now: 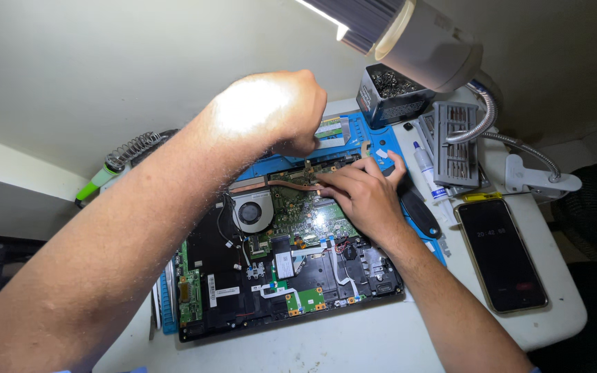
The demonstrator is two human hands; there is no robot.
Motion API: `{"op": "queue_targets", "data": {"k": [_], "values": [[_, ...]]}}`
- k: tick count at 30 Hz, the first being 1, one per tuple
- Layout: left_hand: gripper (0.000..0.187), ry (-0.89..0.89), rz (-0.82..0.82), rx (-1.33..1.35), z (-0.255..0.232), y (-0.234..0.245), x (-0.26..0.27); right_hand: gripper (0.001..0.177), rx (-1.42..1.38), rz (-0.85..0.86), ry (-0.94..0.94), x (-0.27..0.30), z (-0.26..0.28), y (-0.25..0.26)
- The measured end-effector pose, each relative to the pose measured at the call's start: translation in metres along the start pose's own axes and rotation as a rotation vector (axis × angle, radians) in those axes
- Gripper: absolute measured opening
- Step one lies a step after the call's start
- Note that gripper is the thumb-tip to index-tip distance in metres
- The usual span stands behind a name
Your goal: The person works on a disassembled laptop motherboard, using a screwdriver to remove screws from the cooling fan and heat sink assembly. They then detach a ribbon cable and remove a small circuit board component from the motherboard.
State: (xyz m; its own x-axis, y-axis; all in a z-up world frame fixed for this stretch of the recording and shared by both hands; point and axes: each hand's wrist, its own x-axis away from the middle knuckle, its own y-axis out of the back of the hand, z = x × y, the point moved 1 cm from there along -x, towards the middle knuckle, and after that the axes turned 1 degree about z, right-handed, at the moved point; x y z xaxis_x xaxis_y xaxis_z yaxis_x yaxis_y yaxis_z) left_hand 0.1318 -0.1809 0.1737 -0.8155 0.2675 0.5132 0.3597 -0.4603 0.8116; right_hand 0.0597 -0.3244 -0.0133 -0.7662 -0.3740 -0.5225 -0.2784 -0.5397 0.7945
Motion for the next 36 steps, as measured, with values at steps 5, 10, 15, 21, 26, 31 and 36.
{"op": "queue_targets", "data": {"k": [5,10,15,21,26,31,36], "values": [[0.021,-0.160,-0.301,-0.033,0.020,-0.036,-0.025,0.020,0.091,-0.189,-0.090,0.005,-0.022,0.005],[0.005,-0.245,-0.290,0.056,0.020,-0.028,-0.005,0.021,0.338,-0.317,-0.128,0.010,-0.034,0.023],[0.031,-0.098,-0.293,0.097,0.012,-0.032,-0.013,0.025,0.339,-0.226,-0.216,0.016,-0.038,0.028],[0.016,-0.209,-0.302,0.004,0.015,-0.026,0.000,0.022,0.313,-0.101,-0.262,0.020,-0.034,0.035],[0.018,-0.180,-0.304,0.061,0.016,-0.029,-0.002,0.024,0.284,-0.058,-0.270,0.019,-0.032,0.040],[0.021,-0.088,-0.308,0.024,0.019,-0.032,-0.007,0.023,0.345,-0.045,-0.257,0.022,-0.031,0.040],[0.005,-0.224,-0.285,0.131,0.019,-0.030,0.005,0.022,0.309,0.081,-0.321,0.030,-0.044,0.038]]}}
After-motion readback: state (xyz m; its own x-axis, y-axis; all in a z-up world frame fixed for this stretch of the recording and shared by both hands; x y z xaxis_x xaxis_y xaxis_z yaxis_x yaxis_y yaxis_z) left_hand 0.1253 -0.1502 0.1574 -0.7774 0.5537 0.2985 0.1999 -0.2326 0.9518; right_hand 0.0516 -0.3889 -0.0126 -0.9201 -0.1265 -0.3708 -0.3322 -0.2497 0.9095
